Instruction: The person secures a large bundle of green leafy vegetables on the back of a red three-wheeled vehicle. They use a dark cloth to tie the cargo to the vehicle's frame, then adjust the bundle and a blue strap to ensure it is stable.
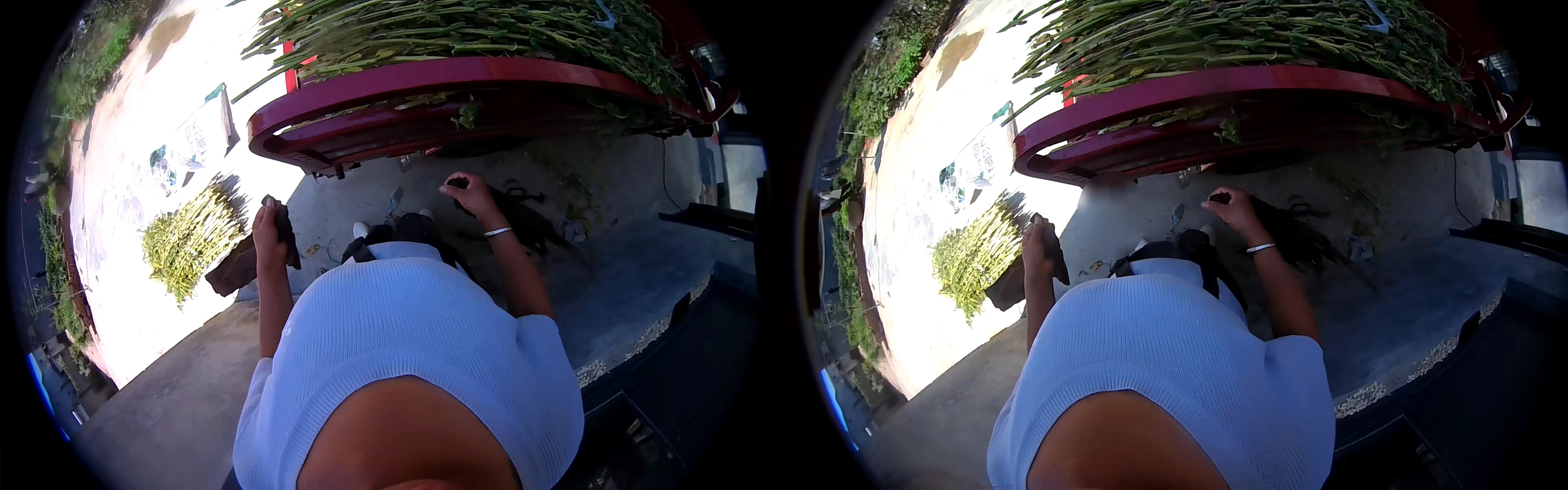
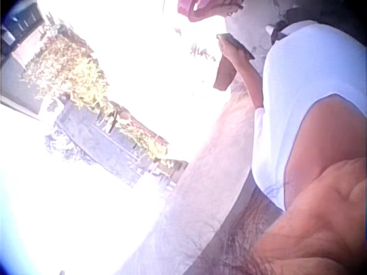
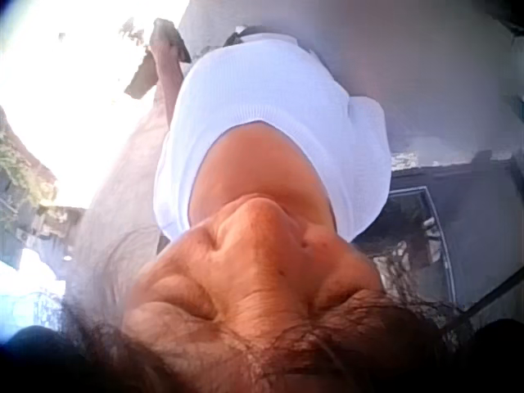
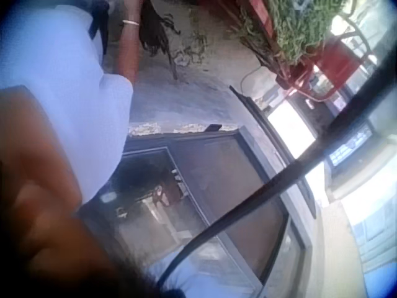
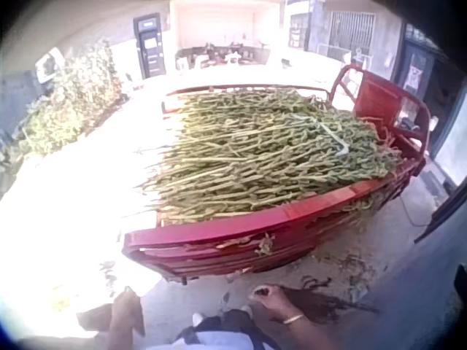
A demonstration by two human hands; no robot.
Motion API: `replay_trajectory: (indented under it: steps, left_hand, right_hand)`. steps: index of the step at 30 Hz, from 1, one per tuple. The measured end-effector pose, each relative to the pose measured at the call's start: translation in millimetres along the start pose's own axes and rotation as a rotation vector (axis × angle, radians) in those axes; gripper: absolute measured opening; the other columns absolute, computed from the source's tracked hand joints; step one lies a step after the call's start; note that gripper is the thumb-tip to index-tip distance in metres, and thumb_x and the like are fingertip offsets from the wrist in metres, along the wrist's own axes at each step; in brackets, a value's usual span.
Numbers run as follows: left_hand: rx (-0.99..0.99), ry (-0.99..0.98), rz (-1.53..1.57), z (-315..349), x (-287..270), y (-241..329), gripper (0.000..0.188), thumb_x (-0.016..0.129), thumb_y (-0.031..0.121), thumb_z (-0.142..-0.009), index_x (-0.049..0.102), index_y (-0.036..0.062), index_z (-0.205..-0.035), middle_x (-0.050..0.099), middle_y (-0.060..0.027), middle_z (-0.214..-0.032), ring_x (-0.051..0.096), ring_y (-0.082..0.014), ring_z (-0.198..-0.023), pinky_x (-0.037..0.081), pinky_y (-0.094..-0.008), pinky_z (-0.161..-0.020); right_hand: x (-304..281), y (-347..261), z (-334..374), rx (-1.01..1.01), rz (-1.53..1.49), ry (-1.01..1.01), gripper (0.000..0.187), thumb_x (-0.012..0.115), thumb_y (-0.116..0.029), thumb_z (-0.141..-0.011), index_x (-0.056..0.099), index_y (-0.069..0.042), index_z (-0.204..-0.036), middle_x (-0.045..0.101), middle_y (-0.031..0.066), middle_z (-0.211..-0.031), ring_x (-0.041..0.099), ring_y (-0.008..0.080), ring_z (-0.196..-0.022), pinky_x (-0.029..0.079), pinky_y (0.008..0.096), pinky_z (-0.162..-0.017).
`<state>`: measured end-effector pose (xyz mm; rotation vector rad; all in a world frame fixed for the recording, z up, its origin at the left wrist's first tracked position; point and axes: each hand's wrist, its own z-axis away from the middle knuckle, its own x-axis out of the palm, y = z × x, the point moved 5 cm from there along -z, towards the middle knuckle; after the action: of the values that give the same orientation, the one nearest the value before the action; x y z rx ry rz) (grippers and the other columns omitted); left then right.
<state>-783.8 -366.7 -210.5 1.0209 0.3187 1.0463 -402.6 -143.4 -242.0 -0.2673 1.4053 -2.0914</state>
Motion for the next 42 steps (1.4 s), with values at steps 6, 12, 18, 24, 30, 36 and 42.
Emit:
replay_trajectory:
  steps: [6,12,18,24,30,36,42]
  left_hand:
    - [0.115,-0.547,-0.141,50.3,127.7,-29.5,0.019,0.053,0.022,-0.092,0.062,0.0057,-0.091,0.064,-0.0026,-0.082,0.060,-0.0093,-0.069,0.049,-0.0224,-0.063]
    - [0.141,-0.655,-0.159,70.4,139.5,-8.9,0.032,0.056,0.028,-0.090,0.057,0.0012,-0.108,0.062,-0.0077,-0.097,0.059,-0.0142,-0.086,0.048,-0.0273,-0.078]
    - [0.510,-0.614,-0.650,85.2,137.6,-7.6,0.031,0.061,0.015,-0.085,0.055,-0.0019,-0.111,0.061,-0.0079,-0.097,0.057,-0.0139,-0.090,0.045,-0.0268,-0.083]
    - [0.291,-0.530,-0.189,63.7,131.0,-25.5,0.012,0.054,0.009,-0.089,0.060,0.0001,-0.095,0.064,-0.0057,-0.083,0.060,-0.0119,-0.073,0.050,-0.0256,-0.066]
    - [0.028,0.010,0.122,-11.9,46.4,-64.1,0.009,0.054,0.011,-0.090,0.058,0.0034,-0.090,0.059,-0.0034,-0.076,0.057,-0.0144,-0.064,0.049,-0.0293,-0.060]
    - [0.069,0.428,0.190,-52.5,-123.3,45.8,0.021,0.056,0.013,-0.089,0.055,-0.0043,-0.101,0.060,-0.0131,-0.091,0.062,-0.0245,-0.076,0.055,-0.0367,-0.068]
    - [0.172,0.705,0.287,-60.4,-121.1,66.6,0.031,0.063,0.017,-0.084,0.055,-0.0041,-0.105,0.059,-0.0129,-0.098,0.059,-0.0264,-0.085,0.051,-0.0420,-0.072]
  right_hand:
    - [144.6,-115.0,5.6,-0.303,-0.240,-0.275,0.027,0.071,-0.014,-0.078,0.064,-0.001,-0.100,0.062,0.0016,-0.085,0.057,0.0091,-0.078,0.046,0.0224,-0.071]
    - [146.1,-124.4,7.1,-0.475,-0.047,-0.155,0.019,0.067,-0.011,-0.079,0.065,0.001,-0.093,0.063,0.0034,-0.084,0.057,0.0103,-0.079,0.045,0.0246,-0.073]
    - [139.7,-111.0,3.9,-0.335,-0.358,-0.021,0.013,0.063,-0.005,-0.078,0.063,0.005,-0.087,0.060,0.0053,-0.076,0.054,0.0108,-0.071,0.044,0.0243,-0.067]
    - [143.4,-132.0,23.4,-0.542,-0.272,-0.011,0.009,0.059,-0.002,-0.080,0.061,0.003,-0.087,0.055,0.0016,-0.070,0.054,0.0098,-0.070,0.044,0.0244,-0.065]
    - [157.1,-138.6,57.7,-0.590,-0.030,-0.422,0.013,0.058,-0.013,-0.084,0.053,-0.003,-0.077,0.054,0.0039,-0.071,0.050,0.0197,-0.058,0.041,0.0316,-0.051]
    - [27.4,-17.9,52.2,-0.670,1.248,-0.333,0.016,0.054,-0.022,-0.081,0.050,-0.009,-0.073,0.053,0.0094,-0.076,0.058,0.0288,-0.067,0.047,0.0412,-0.055]
    - [-29.9,-1.1,11.8,-0.551,1.412,-0.027,0.010,0.051,-0.017,-0.083,0.054,-0.009,-0.077,0.058,0.0114,-0.076,0.060,0.0313,-0.068,0.047,0.0432,-0.056]
